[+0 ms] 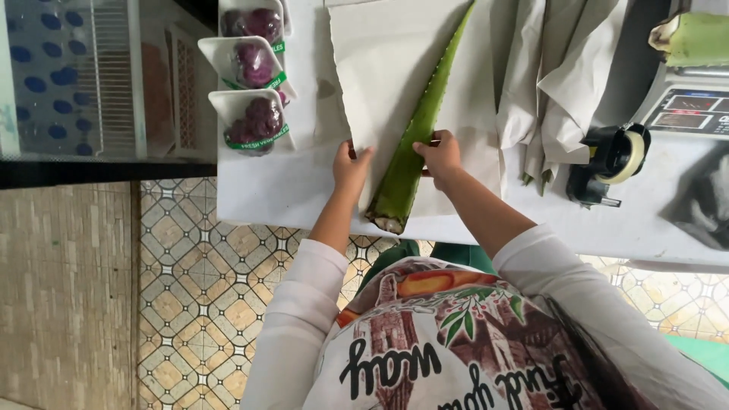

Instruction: Wiping, weighing, and wrapping aloe vera leaves in protective paper and securing them with tape.

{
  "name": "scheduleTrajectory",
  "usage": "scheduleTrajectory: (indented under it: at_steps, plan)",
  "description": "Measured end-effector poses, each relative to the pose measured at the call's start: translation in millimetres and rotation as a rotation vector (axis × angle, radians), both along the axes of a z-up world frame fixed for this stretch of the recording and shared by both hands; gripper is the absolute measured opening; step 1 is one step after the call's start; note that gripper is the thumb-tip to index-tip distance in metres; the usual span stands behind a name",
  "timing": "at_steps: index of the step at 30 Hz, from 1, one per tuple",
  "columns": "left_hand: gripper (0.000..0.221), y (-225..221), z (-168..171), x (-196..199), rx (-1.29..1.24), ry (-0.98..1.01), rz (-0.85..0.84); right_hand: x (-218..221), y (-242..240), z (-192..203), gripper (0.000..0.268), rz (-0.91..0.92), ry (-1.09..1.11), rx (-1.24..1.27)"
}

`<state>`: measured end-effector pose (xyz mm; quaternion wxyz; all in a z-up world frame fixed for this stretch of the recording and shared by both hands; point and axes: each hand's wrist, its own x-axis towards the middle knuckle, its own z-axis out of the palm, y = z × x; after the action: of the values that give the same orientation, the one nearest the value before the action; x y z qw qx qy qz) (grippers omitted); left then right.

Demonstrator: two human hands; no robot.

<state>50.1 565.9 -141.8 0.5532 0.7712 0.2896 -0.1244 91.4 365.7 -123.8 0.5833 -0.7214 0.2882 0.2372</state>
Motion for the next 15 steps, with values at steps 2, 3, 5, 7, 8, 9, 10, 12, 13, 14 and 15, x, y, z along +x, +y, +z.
scheduleTrajectory:
  at_steps: [2, 3, 5, 7, 8, 9, 10, 12, 13, 14, 15]
  plan:
    - [0.073, -5.6, 33.6, 9.8, -0.031, 0.029, -0.036, 1.1, -1.6, -2.1, 0.058, 0.004, 0.007, 0.009]
    - [0.087, -8.5, 50.4, 14.2, -0.062, 0.059, -0.067, 1.1, -2.4, -3.3, 0.059, 0.014, 0.014, 0.016]
    - [0.081, -8.8, 33.8, 19.0, -0.026, 0.058, -0.100, -0.4, -3.0, -0.9, 0.058, 0.005, 0.032, 0.022]
    - [0.075, -7.8, 15.5, 25.2, 0.012, 0.045, -0.137, 0.2, -3.5, -0.7, 0.057, -0.008, 0.039, 0.030]
    - [0.068, -7.5, 5.6, 27.3, 0.099, 0.008, -0.149, -0.2, -4.5, -1.3, 0.057, 0.001, 0.038, 0.021]
    - [0.063, -7.4, -4.5, 29.2, 0.186, -0.029, -0.161, -0.7, -5.7, -2.1, 0.056, 0.009, 0.037, 0.013]
    - [0.063, -11.5, 8.9, 25.8, 0.187, -0.024, -0.165, -1.7, -5.3, -3.0, 0.056, 0.005, 0.041, 0.015]
    - [0.062, -20.0, 35.9, 20.8, 0.066, -0.119, -0.205, -2.9, -4.8, -5.1, 0.058, -0.005, 0.028, 0.014]
    - [0.062, -26.3, 44.4, 16.2, 0.068, -0.116, -0.212, -2.3, -4.4, -3.2, 0.058, -0.012, 0.031, 0.017]
    - [0.061, -32.5, 53.2, 10.6, 0.014, -0.129, -0.240, -2.5, -3.8, -1.2, 0.057, -0.012, 0.026, 0.017]
    - [0.061, -38.5, 62.0, 4.7, -0.040, -0.143, -0.267, -2.9, -3.1, 1.0, 0.057, -0.012, 0.020, 0.017]
